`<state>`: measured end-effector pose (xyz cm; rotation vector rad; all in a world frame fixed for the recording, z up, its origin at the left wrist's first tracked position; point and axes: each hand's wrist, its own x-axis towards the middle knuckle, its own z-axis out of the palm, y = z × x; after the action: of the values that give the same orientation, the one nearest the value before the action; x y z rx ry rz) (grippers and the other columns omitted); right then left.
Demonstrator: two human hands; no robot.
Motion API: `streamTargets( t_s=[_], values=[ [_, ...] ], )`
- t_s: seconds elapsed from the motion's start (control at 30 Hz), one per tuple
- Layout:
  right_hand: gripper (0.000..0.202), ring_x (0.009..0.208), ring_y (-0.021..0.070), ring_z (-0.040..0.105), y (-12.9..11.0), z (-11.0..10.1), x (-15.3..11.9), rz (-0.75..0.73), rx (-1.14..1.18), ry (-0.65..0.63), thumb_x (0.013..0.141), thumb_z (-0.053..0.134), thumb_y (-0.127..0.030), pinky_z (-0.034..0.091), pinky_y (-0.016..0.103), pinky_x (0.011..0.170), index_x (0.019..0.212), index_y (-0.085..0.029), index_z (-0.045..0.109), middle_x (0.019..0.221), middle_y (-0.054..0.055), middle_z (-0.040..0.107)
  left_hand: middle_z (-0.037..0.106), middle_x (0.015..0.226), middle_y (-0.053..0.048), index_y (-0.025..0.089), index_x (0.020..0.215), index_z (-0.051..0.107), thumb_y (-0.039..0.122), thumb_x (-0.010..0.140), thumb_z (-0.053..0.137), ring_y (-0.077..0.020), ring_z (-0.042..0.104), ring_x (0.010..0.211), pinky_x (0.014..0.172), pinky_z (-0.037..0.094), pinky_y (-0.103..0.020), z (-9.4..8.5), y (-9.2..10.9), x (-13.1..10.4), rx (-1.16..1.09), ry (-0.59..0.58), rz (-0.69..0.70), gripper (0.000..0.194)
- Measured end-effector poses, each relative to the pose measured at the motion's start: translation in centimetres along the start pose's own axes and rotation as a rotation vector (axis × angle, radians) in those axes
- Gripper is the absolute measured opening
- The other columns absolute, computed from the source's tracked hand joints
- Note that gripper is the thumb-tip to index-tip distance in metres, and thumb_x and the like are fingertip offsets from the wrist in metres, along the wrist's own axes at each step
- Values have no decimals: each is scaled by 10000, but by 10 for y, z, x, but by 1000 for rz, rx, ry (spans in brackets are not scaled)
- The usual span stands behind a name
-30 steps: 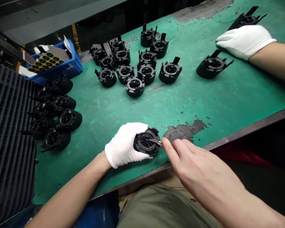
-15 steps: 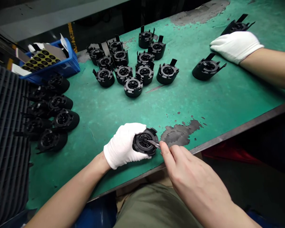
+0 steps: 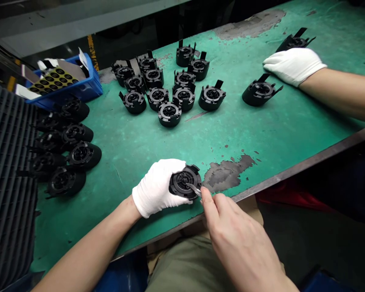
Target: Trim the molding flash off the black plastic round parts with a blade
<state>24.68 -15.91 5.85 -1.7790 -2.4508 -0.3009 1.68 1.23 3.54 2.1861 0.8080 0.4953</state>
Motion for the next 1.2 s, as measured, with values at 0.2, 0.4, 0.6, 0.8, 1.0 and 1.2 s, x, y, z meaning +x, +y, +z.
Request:
streamTargets(
  t_s=[0.2, 0.4, 0.6, 0.8, 1.0, 1.2],
  values=[
    [407, 709, 205, 690, 15, -3, 8, -33, 102, 30, 1284, 489, -163, 479, 371, 587, 1646, -124, 672, 946, 15, 664, 939, 1288, -125, 258, 1221, 878, 719, 842, 1187, -415, 915, 1270, 1176, 743, -566, 8, -10, -5, 24, 37, 35, 672],
    [391, 961, 225, 888, 22, -4, 11, 54, 439, 131, 1314, 633, -237, 689, 340, 839, 1701, -192, 673, 1221, 98, 857, 892, 1129, -159, 214, 1017, 865, 1063, 636, 1072, -372, 888, 1078, 945, 756, -501, 29, -28, -19, 228, 368, 113, 953],
    [449, 975, 236, 890, 27, -2, 14, 60, 489, 187, 1278, 649, -169, 703, 357, 872, 1718, -249, 674, 1232, 90, 880, 692, 705, -24, 267, 803, 808, 944, 921, 1013, -241, 717, 705, 691, 560, -407, 29, -18, -26, 305, 308, 183, 716],
    [298, 830, 192, 802, 54, 16, 34, -112, 259, 139, 1303, 632, -235, 590, 336, 740, 1575, -155, 726, 1033, 25, 778, 931, 1221, -152, 237, 1459, 880, 1088, 661, 1064, -381, 919, 1094, 1063, 778, -551, 23, -17, -23, 171, 389, 65, 1182],
    [261, 735, 195, 649, 54, 14, 54, -206, 115, 214, 1337, 548, -237, 466, 368, 661, 1429, -116, 761, 922, 12, 680, 904, 1564, -206, 223, 1654, 752, 805, 657, 1226, -509, 883, 1484, 1332, 717, -674, 17, -21, -11, 52, 139, -59, 1248],
    [271, 726, 225, 587, 47, 4, 56, -184, -11, 193, 1328, 543, -220, 390, 420, 637, 1405, -97, 771, 892, 16, 630, 941, 1182, -84, 271, 1179, 833, 615, 820, 1181, -388, 946, 1109, 1062, 782, -546, 2, -1, -3, -7, 52, -91, 607]
  ],
)
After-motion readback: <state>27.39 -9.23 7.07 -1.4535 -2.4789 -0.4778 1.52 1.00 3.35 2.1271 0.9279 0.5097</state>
